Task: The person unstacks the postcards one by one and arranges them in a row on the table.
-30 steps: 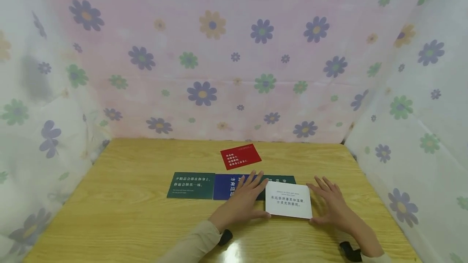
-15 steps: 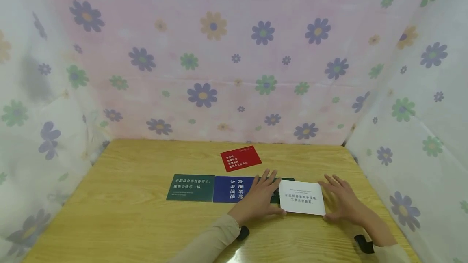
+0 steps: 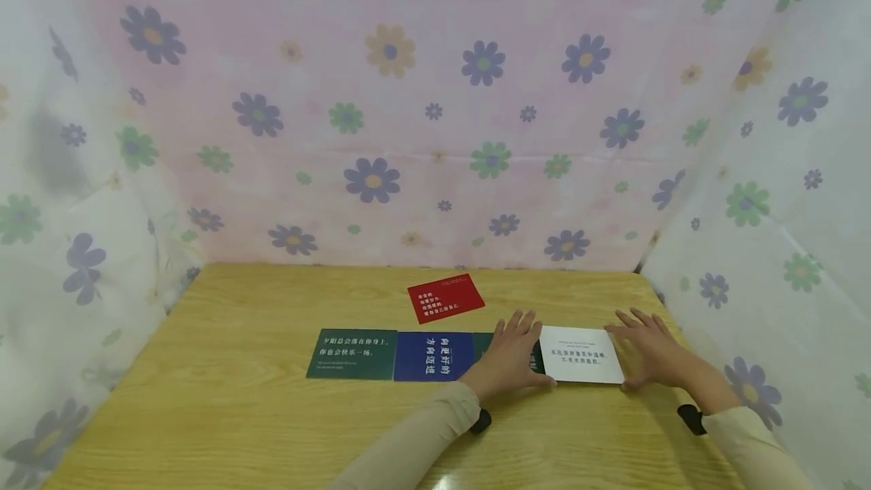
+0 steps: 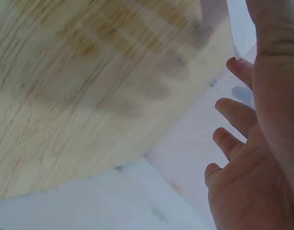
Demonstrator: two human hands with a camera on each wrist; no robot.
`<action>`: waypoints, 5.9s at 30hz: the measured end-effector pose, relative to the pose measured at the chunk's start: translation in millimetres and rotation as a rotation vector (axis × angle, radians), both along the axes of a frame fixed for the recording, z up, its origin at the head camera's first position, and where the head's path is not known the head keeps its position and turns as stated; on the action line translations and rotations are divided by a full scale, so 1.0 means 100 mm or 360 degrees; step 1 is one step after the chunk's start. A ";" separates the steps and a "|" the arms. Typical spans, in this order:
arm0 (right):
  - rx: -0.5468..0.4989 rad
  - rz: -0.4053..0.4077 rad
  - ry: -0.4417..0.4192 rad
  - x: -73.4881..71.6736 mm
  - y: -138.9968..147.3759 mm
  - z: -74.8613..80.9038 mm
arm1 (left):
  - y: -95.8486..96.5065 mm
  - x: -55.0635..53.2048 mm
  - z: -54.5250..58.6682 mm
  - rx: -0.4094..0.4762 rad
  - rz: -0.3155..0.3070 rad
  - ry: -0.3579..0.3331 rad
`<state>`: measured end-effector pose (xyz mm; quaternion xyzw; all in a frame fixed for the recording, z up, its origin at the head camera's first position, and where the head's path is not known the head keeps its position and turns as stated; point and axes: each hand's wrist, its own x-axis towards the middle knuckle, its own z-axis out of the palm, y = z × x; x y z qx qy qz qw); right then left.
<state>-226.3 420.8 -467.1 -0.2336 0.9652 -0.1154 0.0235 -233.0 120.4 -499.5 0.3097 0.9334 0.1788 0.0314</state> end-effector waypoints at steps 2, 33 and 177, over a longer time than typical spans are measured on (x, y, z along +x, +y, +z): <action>0.0014 -0.0016 -0.0037 -0.02 0.05 0.00 | 0.06 -0.03 -0.02 -0.0022 -0.0002 0.0001; 0.0244 -0.0045 -0.0232 -0.14 0.18 0.08 | 0.31 -0.11 -0.03 -0.0290 0.0058 -0.0114; -0.0169 0.0096 -0.0026 -1.16 -2.16 -0.25 | -2.17 -0.93 0.03 -0.0131 0.0363 -0.0370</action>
